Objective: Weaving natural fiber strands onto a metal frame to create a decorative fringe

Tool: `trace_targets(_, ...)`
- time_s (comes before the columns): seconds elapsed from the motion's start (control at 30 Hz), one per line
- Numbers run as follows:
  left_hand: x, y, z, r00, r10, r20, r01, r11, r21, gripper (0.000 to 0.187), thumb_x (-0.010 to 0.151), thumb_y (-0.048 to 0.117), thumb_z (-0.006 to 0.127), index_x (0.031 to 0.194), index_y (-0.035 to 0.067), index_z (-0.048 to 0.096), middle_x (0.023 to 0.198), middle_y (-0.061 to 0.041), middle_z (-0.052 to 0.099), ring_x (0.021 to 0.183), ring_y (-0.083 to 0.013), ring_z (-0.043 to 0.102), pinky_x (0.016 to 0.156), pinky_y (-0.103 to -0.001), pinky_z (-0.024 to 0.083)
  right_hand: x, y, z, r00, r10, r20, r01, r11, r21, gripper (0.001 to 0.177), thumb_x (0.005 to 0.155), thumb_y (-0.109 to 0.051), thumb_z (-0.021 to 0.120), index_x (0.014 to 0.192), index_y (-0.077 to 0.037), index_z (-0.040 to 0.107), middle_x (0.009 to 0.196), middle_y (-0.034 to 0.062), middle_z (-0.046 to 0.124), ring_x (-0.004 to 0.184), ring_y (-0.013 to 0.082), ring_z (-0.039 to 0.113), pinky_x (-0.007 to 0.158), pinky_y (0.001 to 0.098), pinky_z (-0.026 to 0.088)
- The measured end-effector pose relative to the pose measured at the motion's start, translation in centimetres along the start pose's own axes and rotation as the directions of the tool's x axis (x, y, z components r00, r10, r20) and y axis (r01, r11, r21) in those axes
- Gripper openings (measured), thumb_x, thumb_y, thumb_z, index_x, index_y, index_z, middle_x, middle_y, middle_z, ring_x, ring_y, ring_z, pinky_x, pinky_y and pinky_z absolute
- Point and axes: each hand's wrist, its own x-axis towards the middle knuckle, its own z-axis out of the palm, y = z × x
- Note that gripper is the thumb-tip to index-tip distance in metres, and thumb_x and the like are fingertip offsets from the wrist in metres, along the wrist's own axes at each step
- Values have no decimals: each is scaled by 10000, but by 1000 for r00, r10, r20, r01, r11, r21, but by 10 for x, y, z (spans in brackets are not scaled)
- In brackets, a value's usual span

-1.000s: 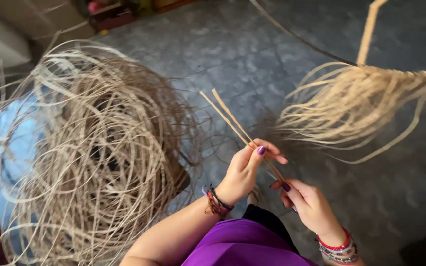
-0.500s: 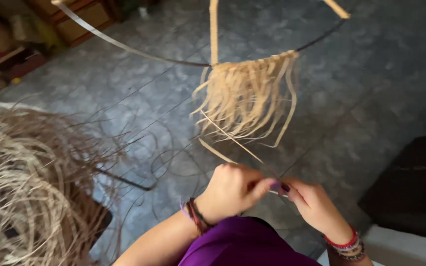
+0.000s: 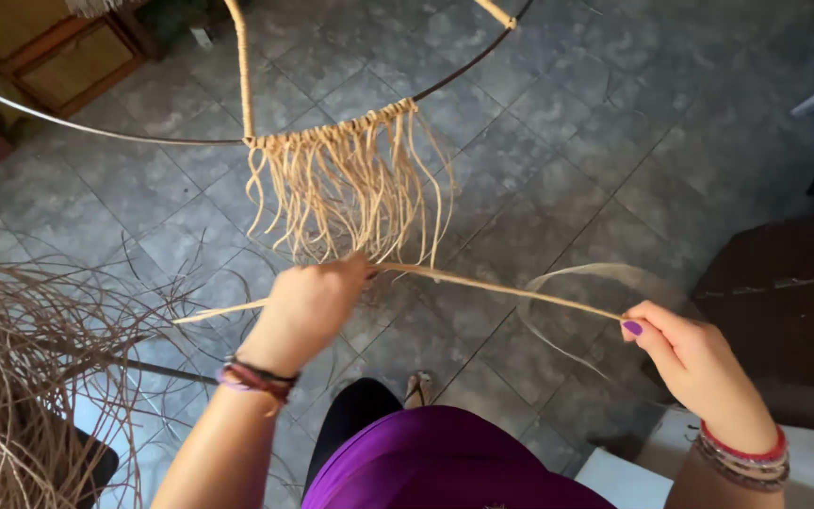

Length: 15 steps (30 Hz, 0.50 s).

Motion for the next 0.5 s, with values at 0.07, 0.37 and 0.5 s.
trace_targets(0.07,2,11,-15,991,-50,125,68,988,-139,127,997,295,517,1046,196,579,696,-55,704,607,-349,704,521,-509,530,8,-7,3,998,-58,28,60,994,-86,236,1029,-307,525,886,-167,649,584,29,529,518,190,519,601,310,423)
trace_targets(0.37,48,125,15,945,316,-88,-313,788,-530,468,941,288,597,1316,53,443,884,-171,636,685,-419,678,586,-508,532,50,-66,42,878,-474,73,479,865,-150,126,944,-218,640,1047,-185,705,832,69,790,716,313,746,615,465,556)
trace_targets(0.5,51,50,-8,970,229,-85,-221,971,95,240,928,99,513,1130,190,605,528,110,493,325,-104,499,272,-338,352,75,-39,10,938,-345,7,340,920,-197,90,992,-273,580,967,-201,627,620,21,670,473,237,646,536,422,450)
